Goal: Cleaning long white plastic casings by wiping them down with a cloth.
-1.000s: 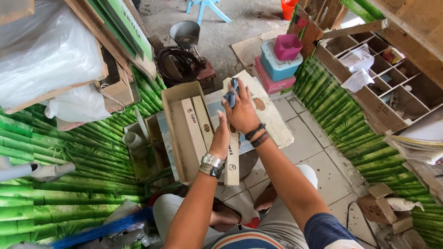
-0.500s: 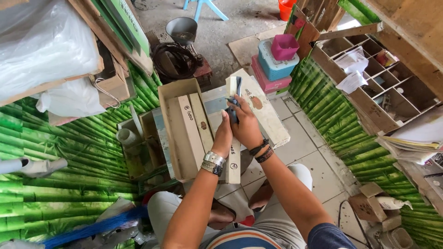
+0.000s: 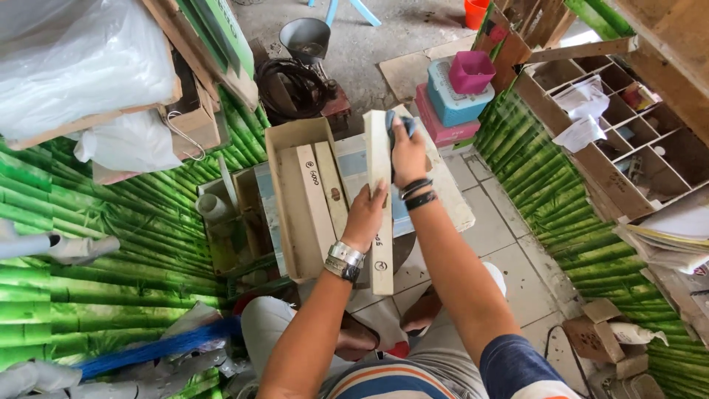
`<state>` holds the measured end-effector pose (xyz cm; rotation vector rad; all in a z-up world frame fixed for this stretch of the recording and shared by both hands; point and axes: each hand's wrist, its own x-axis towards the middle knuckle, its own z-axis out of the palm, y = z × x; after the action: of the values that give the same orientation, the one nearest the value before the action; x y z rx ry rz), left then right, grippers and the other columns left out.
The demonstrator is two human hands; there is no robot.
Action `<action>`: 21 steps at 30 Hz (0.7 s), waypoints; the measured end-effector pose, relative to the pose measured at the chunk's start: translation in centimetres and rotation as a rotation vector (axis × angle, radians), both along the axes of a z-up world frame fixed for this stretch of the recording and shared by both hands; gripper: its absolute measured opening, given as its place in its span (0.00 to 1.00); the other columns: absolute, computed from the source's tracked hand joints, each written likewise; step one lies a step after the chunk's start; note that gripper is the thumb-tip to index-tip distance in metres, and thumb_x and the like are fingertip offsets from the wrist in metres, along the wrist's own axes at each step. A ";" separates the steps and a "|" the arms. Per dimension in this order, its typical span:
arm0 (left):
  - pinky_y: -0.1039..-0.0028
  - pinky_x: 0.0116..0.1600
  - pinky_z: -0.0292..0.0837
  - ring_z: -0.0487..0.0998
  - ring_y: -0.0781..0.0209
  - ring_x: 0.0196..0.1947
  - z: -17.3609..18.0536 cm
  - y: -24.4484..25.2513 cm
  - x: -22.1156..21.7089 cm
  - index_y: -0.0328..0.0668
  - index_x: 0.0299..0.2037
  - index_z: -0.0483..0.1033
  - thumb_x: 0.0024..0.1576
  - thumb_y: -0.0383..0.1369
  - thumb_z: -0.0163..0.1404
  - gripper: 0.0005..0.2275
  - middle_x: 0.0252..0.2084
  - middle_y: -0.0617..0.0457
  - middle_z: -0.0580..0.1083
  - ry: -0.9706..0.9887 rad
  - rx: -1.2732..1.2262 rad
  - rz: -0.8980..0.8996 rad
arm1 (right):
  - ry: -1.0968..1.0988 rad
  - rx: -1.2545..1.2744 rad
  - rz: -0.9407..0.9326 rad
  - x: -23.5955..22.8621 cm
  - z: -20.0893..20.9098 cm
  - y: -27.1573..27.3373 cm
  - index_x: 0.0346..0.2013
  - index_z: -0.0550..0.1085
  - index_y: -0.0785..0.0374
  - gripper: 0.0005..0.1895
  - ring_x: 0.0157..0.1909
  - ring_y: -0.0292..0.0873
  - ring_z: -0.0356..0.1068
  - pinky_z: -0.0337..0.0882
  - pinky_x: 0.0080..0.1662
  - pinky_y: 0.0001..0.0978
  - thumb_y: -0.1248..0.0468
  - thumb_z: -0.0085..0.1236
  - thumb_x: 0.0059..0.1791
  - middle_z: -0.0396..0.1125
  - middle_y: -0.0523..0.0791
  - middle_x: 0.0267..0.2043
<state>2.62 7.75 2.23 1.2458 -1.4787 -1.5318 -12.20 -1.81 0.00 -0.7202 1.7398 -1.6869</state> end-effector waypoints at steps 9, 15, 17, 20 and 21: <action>0.52 0.56 0.72 0.72 0.35 0.60 3.1 -0.7 1.0 0.24 0.58 0.69 0.65 0.53 0.38 0.31 0.55 0.26 0.72 -0.065 0.053 0.093 | -0.153 -0.007 0.088 5.1 0.5 5.2 0.49 0.80 0.63 0.17 0.56 0.49 0.74 0.74 0.55 0.45 0.54 0.60 0.54 0.76 0.52 0.48; 0.45 0.72 0.50 0.47 0.25 0.74 1.6 -2.3 1.2 0.18 0.68 0.56 0.67 0.53 0.30 0.36 0.69 0.21 0.57 -0.205 0.024 0.113 | 0.015 -0.018 0.245 6.9 0.5 8.5 0.39 0.80 0.68 0.16 0.40 0.42 0.72 0.73 0.39 0.40 0.56 0.55 0.57 0.73 0.51 0.30; 0.43 0.71 0.52 0.53 0.23 0.70 2.9 -2.0 1.6 0.19 0.64 0.60 0.67 0.52 0.31 0.33 0.65 0.20 0.61 -0.214 0.006 0.151 | 0.081 0.014 0.273 7.1 1.0 9.3 0.38 0.80 0.67 0.17 0.38 0.42 0.71 0.72 0.37 0.41 0.56 0.55 0.57 0.72 0.51 0.28; 0.42 0.69 0.56 0.63 0.24 0.65 3.0 -2.5 2.1 0.22 0.55 0.68 0.67 0.52 0.31 0.31 0.56 0.22 0.70 -0.244 -0.032 0.213 | 0.189 0.068 0.313 7.7 -1.0 10.1 0.34 0.79 0.65 0.16 0.32 0.39 0.70 0.70 0.32 0.36 0.55 0.56 0.56 0.71 0.48 0.23; 0.45 0.68 0.59 0.67 0.27 0.62 2.7 -2.8 2.3 0.24 0.48 0.72 0.66 0.53 0.31 0.30 0.50 0.26 0.75 -0.264 -0.049 0.237 | 0.232 0.091 0.326 7.9 -2.2 10.2 0.30 0.78 0.64 0.17 0.29 0.37 0.70 0.68 0.29 0.32 0.56 0.55 0.56 0.70 0.46 0.20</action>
<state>4.91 4.91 4.95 1.5792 -1.4583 -1.2046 -4.33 8.43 -2.15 -1.1267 1.7261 -1.3384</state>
